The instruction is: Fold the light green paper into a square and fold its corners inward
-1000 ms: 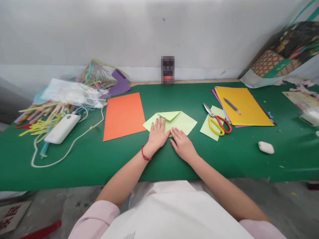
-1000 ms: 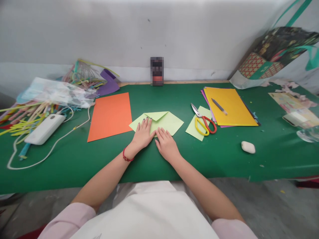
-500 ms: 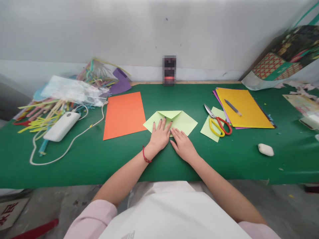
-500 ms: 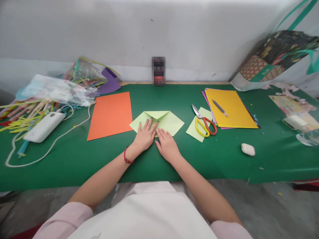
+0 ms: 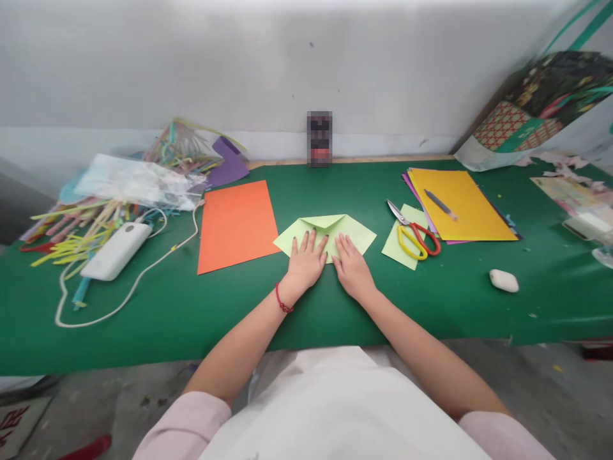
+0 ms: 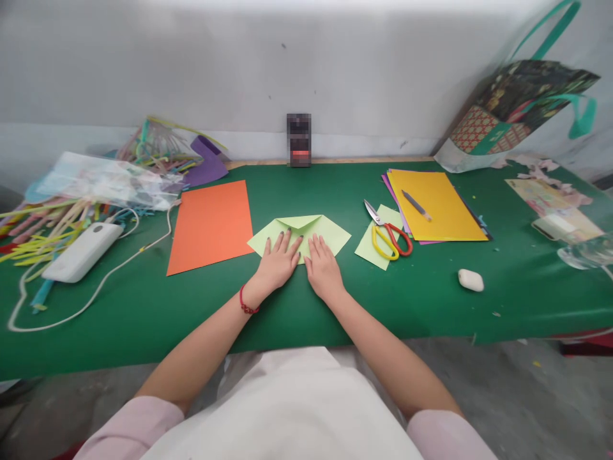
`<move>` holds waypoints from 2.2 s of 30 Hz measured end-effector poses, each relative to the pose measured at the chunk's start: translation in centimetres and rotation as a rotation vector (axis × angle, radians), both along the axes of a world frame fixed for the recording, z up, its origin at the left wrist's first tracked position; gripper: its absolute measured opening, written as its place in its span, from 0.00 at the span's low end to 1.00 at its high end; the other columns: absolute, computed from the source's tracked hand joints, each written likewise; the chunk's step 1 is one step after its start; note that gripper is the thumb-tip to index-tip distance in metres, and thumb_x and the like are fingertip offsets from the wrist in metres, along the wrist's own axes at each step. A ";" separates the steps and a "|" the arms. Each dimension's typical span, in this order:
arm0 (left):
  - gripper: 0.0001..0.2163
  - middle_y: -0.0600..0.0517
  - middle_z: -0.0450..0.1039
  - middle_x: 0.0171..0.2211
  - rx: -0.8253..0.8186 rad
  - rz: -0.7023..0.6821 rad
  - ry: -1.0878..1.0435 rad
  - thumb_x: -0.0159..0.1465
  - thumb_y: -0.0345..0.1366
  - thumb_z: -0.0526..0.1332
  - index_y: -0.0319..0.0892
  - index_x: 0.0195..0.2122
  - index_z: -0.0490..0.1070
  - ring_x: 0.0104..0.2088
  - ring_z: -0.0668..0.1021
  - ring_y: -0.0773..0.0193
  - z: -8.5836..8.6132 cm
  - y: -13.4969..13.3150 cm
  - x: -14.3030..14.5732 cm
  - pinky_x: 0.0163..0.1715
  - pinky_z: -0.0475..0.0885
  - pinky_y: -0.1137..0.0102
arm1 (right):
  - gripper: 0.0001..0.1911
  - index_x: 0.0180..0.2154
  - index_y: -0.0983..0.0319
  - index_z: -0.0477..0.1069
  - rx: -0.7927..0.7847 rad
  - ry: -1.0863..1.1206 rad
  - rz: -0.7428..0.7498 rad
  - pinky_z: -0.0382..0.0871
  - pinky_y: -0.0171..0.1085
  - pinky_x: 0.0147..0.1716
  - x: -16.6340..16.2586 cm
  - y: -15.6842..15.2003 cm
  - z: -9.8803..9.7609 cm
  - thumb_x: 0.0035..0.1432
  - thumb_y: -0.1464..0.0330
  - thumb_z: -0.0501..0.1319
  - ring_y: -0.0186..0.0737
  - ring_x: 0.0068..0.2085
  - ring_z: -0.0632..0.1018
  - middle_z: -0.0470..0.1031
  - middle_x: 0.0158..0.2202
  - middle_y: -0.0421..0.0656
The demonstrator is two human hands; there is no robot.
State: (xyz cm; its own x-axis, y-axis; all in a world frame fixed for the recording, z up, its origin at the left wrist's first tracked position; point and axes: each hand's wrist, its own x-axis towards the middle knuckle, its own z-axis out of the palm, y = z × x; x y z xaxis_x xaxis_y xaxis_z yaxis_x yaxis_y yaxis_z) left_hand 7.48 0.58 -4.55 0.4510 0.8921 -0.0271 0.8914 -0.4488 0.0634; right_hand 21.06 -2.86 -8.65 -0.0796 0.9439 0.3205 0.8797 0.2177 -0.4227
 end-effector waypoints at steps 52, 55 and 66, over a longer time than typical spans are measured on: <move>0.23 0.44 0.46 0.67 -0.044 0.012 0.015 0.69 0.38 0.43 0.45 0.65 0.52 0.66 0.52 0.51 0.3 0.1 0.1 0.62 0.49 0.48 | 0.24 0.59 0.63 0.60 0.051 0.084 -0.214 0.56 0.55 0.59 1.1 -0.5 0.2 0.61 0.69 0.51 0.55 0.65 0.55 0.41 0.68 0.53; 0.23 0.43 0.45 0.67 -0.053 0.012 0.022 0.69 0.38 0.43 0.44 0.65 0.51 0.66 0.52 0.51 0.3 0.1 0.1 0.62 0.49 0.48 | 0.23 0.59 0.62 0.61 0.049 0.078 -0.213 0.58 0.54 0.58 1.1 -0.5 0.3 0.61 0.70 0.50 0.54 0.65 0.54 0.39 0.68 0.52; 0.23 0.44 0.45 0.67 -0.054 0.014 0.038 0.69 0.38 0.43 0.44 0.65 0.51 0.66 0.52 0.51 0.5 0.0 0.1 0.62 0.49 0.49 | 0.21 0.56 0.63 0.64 0.022 0.022 -0.240 0.57 0.53 0.58 1.1 -0.6 0.4 0.62 0.71 0.49 0.53 0.65 0.55 0.47 0.67 0.54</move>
State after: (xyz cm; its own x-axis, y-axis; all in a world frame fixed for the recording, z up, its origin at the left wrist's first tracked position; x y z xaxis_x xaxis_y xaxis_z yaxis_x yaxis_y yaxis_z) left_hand 7.58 0.59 -4.08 0.4361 0.8952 -0.0918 0.8999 -0.4329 0.0533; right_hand 22.19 -3.45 -8.25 0.1531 0.9278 0.3403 0.8980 0.0131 -0.4398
